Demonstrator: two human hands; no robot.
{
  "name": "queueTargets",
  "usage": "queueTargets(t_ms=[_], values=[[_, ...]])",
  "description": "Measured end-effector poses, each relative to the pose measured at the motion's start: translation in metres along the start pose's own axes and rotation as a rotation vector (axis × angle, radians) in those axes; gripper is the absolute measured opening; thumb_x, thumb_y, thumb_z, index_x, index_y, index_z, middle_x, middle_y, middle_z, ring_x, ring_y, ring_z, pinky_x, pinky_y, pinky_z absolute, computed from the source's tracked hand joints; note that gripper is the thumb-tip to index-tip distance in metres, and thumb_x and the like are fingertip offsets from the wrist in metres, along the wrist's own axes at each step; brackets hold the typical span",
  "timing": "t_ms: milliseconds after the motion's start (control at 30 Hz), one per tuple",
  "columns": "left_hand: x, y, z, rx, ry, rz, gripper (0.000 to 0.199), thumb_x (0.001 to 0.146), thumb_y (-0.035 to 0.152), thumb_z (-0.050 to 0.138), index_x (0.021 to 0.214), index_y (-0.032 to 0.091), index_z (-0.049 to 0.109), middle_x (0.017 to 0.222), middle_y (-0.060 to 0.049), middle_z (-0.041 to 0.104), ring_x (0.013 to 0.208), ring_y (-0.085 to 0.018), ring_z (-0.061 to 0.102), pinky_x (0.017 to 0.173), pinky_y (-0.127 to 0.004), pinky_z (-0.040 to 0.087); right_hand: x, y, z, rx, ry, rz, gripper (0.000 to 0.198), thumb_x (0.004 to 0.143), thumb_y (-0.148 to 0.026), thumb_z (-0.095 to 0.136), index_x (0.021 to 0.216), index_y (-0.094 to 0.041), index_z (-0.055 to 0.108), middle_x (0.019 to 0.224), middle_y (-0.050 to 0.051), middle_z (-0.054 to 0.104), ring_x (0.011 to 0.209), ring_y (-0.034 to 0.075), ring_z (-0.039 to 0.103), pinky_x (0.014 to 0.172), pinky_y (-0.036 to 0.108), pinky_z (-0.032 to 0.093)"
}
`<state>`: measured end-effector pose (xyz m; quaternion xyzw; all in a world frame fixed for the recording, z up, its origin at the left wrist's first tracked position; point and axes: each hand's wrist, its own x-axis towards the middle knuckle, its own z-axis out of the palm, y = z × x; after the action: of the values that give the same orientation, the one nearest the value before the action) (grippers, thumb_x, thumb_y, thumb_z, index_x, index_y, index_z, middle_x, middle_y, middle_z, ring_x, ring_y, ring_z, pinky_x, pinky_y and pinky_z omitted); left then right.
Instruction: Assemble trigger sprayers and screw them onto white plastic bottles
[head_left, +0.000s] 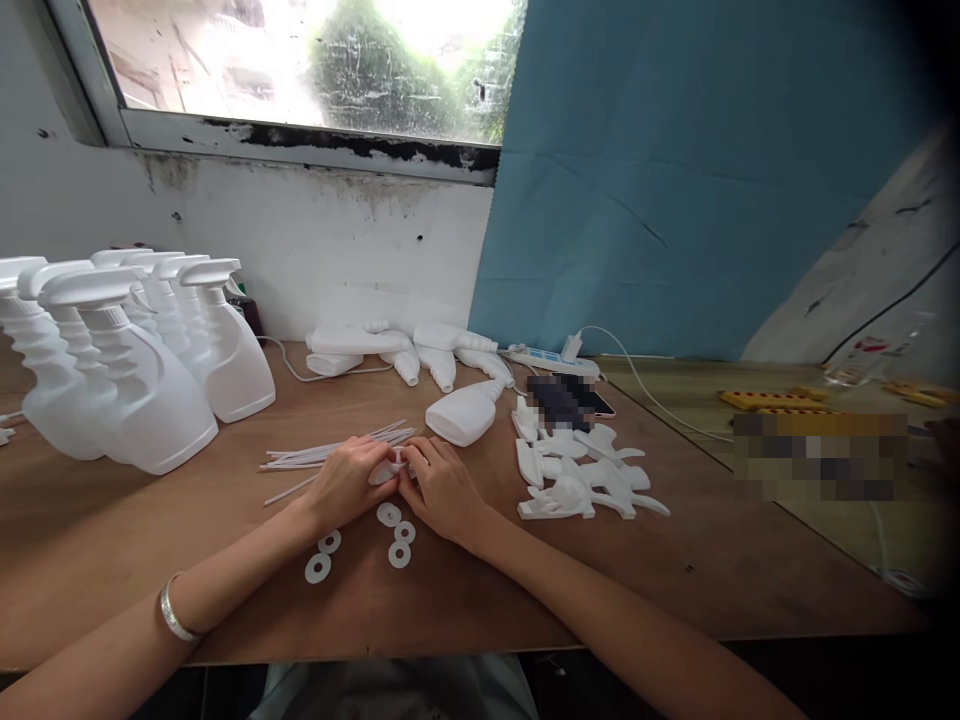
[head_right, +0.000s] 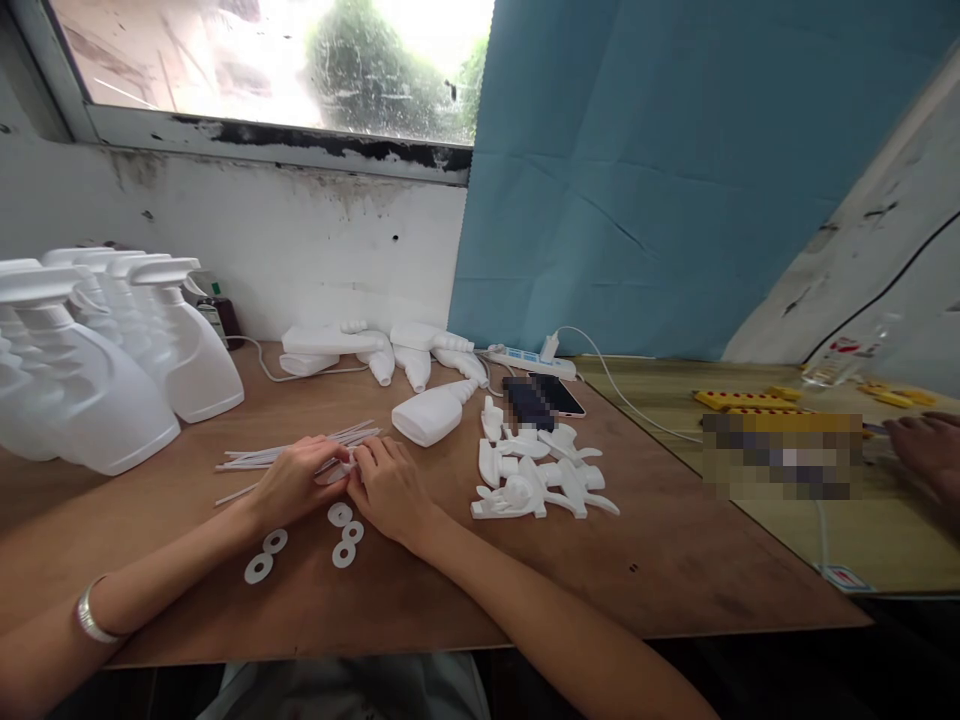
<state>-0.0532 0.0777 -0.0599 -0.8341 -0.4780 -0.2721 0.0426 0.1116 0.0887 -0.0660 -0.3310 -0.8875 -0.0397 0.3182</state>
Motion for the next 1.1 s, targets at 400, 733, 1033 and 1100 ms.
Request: queueTargets(t_ms=[400, 733, 1033, 1100], values=[[0.002, 0.005, -0.007, 0.045, -0.036, 0.020, 0.009, 0.074, 0.024, 0.052, 0.079, 0.017, 0.053, 0.083, -0.005, 0.062, 0.078, -0.019, 0.054, 0.070, -0.031, 0.039, -0.003, 0.005, 0.003, 0.031, 0.024, -0.028, 0.010, 0.083, -0.019, 0.043, 0.086, -0.017, 0.053, 0.085, 0.007, 0.059, 0.083, 0.020, 0.049, 0.074, 0.033, 0.039], [-0.001, 0.002, -0.008, -0.234, -0.025, -0.047, 0.036, 0.071, 0.021, 0.052, 0.106, 0.019, 0.042, 0.097, -0.005, 0.060, 0.086, -0.019, 0.056, 0.077, -0.032, 0.042, -0.001, 0.008, -0.001, 0.026, 0.021, -0.008, 0.010, 0.085, -0.027, 0.047, 0.088, -0.019, 0.054, 0.093, 0.005, 0.061, 0.093, 0.022, 0.048, 0.082, 0.037, 0.035], [0.000, -0.017, -0.007, 0.252, -0.129, -0.236, 0.010, 0.075, 0.023, 0.046, 0.076, 0.016, 0.054, 0.081, -0.008, 0.058, 0.078, -0.023, 0.054, 0.066, -0.033, 0.041, -0.003, 0.011, 0.004, 0.048, 0.009, -0.036, 0.012, 0.087, -0.026, 0.044, 0.085, -0.017, 0.051, 0.084, 0.006, 0.061, 0.081, 0.020, 0.053, 0.071, 0.031, 0.041], [0.000, -0.019, -0.006, 0.295, -0.134, -0.237, 0.015, 0.078, 0.025, 0.044, 0.077, 0.016, 0.055, 0.081, -0.009, 0.059, 0.077, -0.022, 0.054, 0.066, -0.032, 0.040, -0.003, 0.011, 0.004, 0.048, 0.014, -0.040, 0.012, 0.087, -0.026, 0.044, 0.085, -0.017, 0.051, 0.084, 0.006, 0.062, 0.081, 0.019, 0.053, 0.071, 0.030, 0.041]])
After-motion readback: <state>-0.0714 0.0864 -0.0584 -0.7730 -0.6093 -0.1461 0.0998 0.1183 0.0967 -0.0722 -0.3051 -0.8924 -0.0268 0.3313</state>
